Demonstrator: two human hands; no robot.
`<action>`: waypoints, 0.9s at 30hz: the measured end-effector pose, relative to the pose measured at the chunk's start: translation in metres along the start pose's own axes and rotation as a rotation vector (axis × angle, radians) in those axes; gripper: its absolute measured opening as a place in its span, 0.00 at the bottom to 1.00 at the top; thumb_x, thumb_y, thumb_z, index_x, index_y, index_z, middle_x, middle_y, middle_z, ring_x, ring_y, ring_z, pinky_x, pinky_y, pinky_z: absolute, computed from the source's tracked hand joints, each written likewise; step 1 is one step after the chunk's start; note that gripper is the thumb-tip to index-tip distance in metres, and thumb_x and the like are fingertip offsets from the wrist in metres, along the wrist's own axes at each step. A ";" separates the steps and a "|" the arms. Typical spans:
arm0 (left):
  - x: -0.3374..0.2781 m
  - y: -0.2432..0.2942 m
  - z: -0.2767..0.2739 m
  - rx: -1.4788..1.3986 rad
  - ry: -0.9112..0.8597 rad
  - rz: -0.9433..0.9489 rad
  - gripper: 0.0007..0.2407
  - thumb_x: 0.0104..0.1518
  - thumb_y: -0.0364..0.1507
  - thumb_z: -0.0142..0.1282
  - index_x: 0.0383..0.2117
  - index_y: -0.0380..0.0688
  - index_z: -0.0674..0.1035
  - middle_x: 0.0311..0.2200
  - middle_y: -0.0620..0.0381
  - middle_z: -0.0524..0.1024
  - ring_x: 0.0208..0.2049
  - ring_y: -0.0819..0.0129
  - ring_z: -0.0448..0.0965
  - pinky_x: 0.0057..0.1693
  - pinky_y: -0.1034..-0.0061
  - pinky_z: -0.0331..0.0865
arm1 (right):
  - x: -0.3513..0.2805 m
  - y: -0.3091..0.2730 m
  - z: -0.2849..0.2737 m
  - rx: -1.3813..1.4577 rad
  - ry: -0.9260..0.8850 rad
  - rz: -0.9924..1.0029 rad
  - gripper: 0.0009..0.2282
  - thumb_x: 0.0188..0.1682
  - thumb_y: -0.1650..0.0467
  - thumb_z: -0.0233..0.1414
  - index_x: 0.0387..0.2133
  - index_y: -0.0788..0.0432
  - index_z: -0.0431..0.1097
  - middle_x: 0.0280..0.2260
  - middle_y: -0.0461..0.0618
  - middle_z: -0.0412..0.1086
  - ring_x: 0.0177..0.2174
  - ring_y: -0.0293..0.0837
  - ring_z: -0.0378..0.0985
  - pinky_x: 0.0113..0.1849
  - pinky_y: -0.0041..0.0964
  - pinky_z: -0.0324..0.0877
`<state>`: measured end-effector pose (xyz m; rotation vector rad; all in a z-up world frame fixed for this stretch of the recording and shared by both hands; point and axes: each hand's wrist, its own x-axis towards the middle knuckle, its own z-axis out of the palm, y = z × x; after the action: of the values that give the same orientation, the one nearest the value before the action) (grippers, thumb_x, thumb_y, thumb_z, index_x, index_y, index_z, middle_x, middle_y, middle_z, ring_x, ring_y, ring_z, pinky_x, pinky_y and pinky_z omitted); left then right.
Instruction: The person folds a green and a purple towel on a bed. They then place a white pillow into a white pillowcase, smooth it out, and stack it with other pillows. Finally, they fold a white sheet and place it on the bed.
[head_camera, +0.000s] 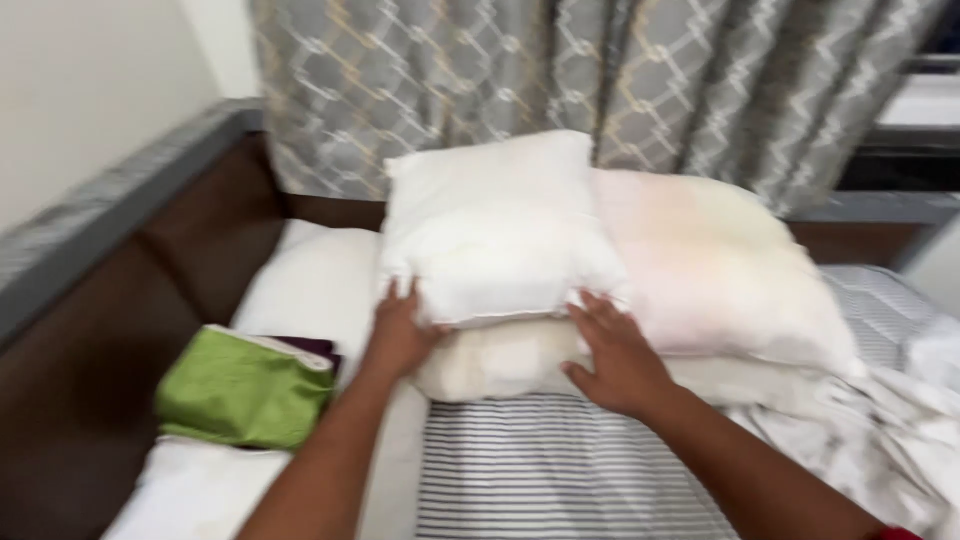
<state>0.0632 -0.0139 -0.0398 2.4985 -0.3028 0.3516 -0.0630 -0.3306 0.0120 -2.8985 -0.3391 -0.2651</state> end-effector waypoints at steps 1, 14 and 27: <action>0.001 -0.009 -0.006 -0.018 -0.023 0.016 0.44 0.45 0.43 0.71 0.67 0.38 0.58 0.68 0.32 0.51 0.70 0.39 0.51 0.70 0.59 0.53 | 0.000 0.001 -0.001 -0.011 -0.006 0.031 0.38 0.45 0.58 0.57 0.69 0.55 0.49 0.70 0.56 0.39 0.68 0.59 0.38 0.63 0.60 0.41; -0.012 -0.020 -0.006 0.095 0.022 0.046 0.39 0.50 0.38 0.64 0.70 0.42 0.60 0.69 0.33 0.53 0.71 0.44 0.53 0.67 0.58 0.56 | -0.067 0.096 -0.017 0.109 0.253 -0.291 0.21 0.46 0.70 0.58 0.55 0.55 0.67 0.59 0.56 0.63 0.58 0.55 0.65 0.56 0.48 0.64; -0.069 0.026 -0.025 0.137 0.246 -0.018 0.36 0.50 0.30 0.64 0.70 0.35 0.66 0.72 0.30 0.54 0.57 0.37 0.71 0.52 0.54 0.73 | -0.227 0.288 -0.093 -0.299 0.035 0.606 0.31 0.31 0.54 0.69 0.50 0.47 0.76 0.52 0.57 0.69 0.48 0.60 0.71 0.45 0.52 0.71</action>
<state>-0.0140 -0.0111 -0.0281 2.5536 -0.1612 0.6854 -0.2244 -0.6726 0.0019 -3.0976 0.6314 -0.2772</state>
